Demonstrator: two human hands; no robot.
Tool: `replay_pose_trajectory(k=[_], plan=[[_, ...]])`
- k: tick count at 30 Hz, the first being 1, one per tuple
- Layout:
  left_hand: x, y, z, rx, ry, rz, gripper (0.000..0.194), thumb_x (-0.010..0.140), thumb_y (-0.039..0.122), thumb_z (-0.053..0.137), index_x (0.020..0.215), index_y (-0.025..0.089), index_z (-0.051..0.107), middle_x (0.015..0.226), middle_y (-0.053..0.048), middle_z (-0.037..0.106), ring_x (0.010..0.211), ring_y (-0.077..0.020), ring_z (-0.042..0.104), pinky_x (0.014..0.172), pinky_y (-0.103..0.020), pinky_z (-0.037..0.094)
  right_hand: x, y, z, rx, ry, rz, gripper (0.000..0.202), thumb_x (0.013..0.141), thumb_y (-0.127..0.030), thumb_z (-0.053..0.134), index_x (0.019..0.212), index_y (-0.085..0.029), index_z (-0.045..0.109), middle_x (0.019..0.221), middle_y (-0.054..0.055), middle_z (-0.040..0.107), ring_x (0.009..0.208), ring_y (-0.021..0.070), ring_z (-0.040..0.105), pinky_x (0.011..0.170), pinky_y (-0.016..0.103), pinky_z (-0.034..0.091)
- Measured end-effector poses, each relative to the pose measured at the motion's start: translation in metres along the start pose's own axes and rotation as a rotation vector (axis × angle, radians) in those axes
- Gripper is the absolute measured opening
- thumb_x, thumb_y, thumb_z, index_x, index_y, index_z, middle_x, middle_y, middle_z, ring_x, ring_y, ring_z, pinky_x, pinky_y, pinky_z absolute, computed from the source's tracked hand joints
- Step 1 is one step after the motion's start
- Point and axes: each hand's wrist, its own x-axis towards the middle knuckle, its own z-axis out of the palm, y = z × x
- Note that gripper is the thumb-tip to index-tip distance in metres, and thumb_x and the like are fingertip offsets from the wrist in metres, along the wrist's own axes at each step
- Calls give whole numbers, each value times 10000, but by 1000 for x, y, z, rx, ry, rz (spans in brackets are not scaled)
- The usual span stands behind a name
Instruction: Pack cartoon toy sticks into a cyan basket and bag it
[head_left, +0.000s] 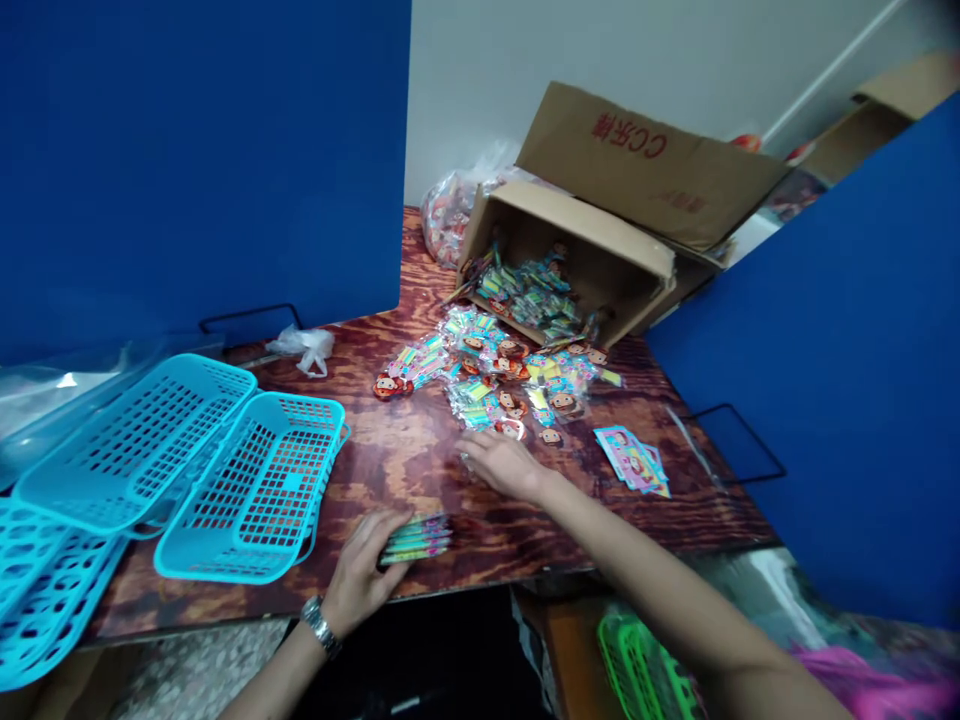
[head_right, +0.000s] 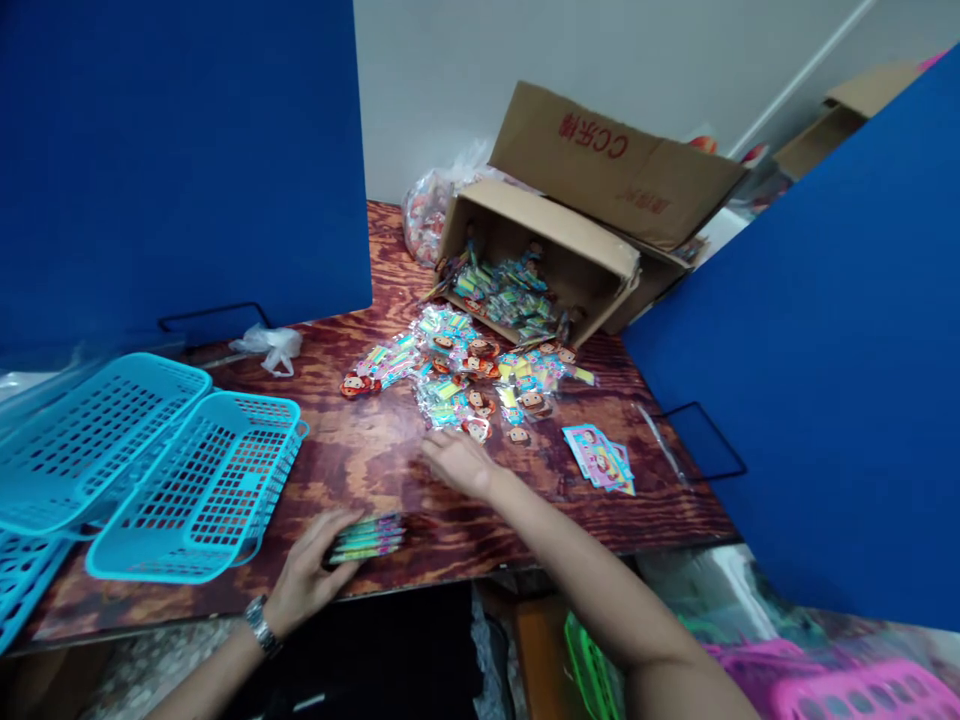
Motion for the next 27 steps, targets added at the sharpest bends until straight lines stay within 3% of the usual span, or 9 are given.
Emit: replay_pose_trajectory(k=[4, 7, 10, 15, 18, 24, 27], plan=[[-2, -3, 2, 23, 0, 9, 455, 818, 241, 587, 1259, 233, 474, 1122, -91, 633, 1037, -227, 607, 886, -349, 516, 4, 21, 2, -193, -97, 25, 447, 878, -77, 416, 1312, -181, 444, 1200, 129, 565, 1115, 218, 497, 968, 423, 377], [-1, -2, 1, 21, 1, 1, 447, 824, 244, 583, 1257, 232, 472, 1111, -89, 638, 1023, -219, 615, 877, -335, 523, 0, 9, 7, -168, -126, 2, 309, 912, -187, 444, 1211, -179, 523, 1040, 100, 611, 1007, 201, 554, 930, 383, 396], [0, -1, 1, 12, 6, -2, 429, 827, 245, 572, 1247, 240, 483, 1104, -85, 645, 1016, -220, 623, 862, -331, 531, -4, 8, 1, -119, -145, 13, 219, 910, -293, 484, 1094, -201, 561, 1011, 61, 600, 885, 158, 587, 793, 281, 444], [-1, -3, 2, 18, -10, -9, 452, 820, 243, 577, 1260, 242, 473, 1126, -83, 637, 1042, -224, 614, 880, -338, 529, 5, 48, -22, -101, -138, 113, 152, 891, -212, 493, 1021, -155, 548, 1046, 92, 586, 970, 175, 558, 833, 282, 427], [-3, -5, 3, 33, -5, 13, 459, 821, 252, 583, 1264, 240, 462, 1124, -86, 634, 1037, -223, 614, 876, -336, 532, 15, 60, -22, -111, -158, 140, 185, 850, -210, 553, 1028, -160, 552, 1087, 105, 586, 1028, 206, 540, 868, 314, 425], [-5, -6, 5, 37, -18, -1, 451, 830, 250, 572, 1265, 237, 456, 1114, -96, 635, 1019, -225, 620, 887, -349, 523, 15, 31, -1, -100, -124, 198, 459, 826, -258, 587, 1258, -184, 449, 1153, 124, 563, 1051, 238, 554, 855, 344, 455], [-3, -4, 4, 26, -19, -4, 442, 827, 249, 573, 1255, 237, 463, 1105, -95, 639, 1012, -226, 625, 885, -349, 522, 9, 26, 1, -49, -110, 211, 512, 806, -306, 623, 1268, -166, 450, 1166, 119, 557, 1014, 221, 579, 826, 312, 469]])
